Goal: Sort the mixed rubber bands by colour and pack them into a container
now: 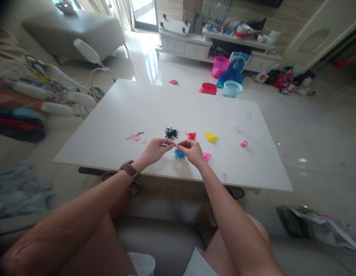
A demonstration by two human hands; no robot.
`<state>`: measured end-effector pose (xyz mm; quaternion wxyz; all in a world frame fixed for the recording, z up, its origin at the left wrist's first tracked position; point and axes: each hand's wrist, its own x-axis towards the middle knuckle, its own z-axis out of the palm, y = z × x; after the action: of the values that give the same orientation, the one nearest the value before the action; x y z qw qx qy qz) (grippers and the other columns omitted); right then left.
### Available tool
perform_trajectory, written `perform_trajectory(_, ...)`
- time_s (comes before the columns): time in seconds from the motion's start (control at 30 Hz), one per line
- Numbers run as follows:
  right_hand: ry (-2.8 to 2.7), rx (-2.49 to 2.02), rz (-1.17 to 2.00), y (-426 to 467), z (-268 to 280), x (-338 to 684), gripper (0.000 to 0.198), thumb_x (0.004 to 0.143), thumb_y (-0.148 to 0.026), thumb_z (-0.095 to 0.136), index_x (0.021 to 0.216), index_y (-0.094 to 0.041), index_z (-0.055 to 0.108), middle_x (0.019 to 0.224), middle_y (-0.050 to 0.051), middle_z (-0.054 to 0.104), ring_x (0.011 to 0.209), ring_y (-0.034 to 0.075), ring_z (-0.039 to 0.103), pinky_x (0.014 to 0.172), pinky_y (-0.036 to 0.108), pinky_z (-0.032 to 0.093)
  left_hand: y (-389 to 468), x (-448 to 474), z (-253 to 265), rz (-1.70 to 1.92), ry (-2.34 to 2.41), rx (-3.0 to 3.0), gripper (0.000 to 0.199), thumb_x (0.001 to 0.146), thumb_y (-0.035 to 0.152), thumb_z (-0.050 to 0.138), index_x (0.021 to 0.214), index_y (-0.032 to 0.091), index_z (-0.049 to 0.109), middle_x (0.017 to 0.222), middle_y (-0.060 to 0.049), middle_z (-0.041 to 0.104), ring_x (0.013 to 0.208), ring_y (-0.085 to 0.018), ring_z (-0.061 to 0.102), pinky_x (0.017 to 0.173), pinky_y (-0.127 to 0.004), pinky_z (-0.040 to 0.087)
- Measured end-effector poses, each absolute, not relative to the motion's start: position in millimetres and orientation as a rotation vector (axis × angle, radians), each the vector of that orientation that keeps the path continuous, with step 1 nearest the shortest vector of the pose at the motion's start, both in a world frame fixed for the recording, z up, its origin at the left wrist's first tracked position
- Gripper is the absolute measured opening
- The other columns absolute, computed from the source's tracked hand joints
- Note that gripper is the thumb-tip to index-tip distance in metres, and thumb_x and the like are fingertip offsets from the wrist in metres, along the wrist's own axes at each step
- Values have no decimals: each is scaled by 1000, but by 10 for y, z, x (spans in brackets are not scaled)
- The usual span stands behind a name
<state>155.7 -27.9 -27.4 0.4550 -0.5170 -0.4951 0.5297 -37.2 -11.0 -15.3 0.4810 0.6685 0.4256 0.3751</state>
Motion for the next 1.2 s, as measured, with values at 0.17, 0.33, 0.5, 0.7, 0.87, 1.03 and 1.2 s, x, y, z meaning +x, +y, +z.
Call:
perform_trajectory(0.17,-1221,-1271,1257,-249,-336,1573,35,63,-48,89,77,-20,75,75,4,75,70,20,72,73,37,61,-105,-368,-162,922,1070,1616,20,85,34,66,87,17,76,88,-6,78,84,-19,71,78,-32,57)
perform_trajectory(0.33,-1221,-1280,1238,-245,-361,1587,32,64,-46,88,77,-20,75,75,4,75,69,20,72,70,36,60,-72,-386,-205,929,1178,1582,17,80,32,68,75,17,70,78,-6,75,76,-18,69,72,-31,54)
perform_trajectory(0.5,-1221,-1272,1248,-258,-332,1569,32,64,-46,89,78,-20,76,77,5,76,71,21,72,73,37,60,-58,-387,-241,943,1150,1434,20,77,31,72,66,16,62,70,-7,73,72,-19,71,68,-29,53)
perform_trajectory(0.7,-1205,-1279,1314,-281,-272,1542,39,60,-49,90,77,-19,75,75,5,76,71,21,72,73,36,60,-63,-375,-210,910,1022,1377,24,76,23,72,98,16,67,64,1,67,64,-16,69,64,-27,54)
perform_trajectory(0.87,-1207,-1263,1353,-290,-254,1541,38,61,-49,90,80,-19,76,77,5,76,72,20,72,73,35,59,-53,-378,-230,861,927,1471,33,82,28,68,112,15,72,67,2,63,65,-14,67,66,-26,53)
perform_trajectory(1.03,-1208,-1257,1362,-303,-232,1533,37,61,-48,90,79,-18,77,77,5,77,72,19,71,72,33,58,-41,-385,-266,848,947,1567,27,85,34,68,103,15,74,69,-2,68,66,-14,67,64,-26,52)
perform_trajectory(1.2,-1214,-1267,1345,-310,-202,1527,37,61,-48,90,77,-18,76,75,5,76,71,19,72,71,33,58,-41,-387,-223,877,996,1641,16,86,26,64,91,14,73,72,-3,71,66,-14,66,65,-25,51)
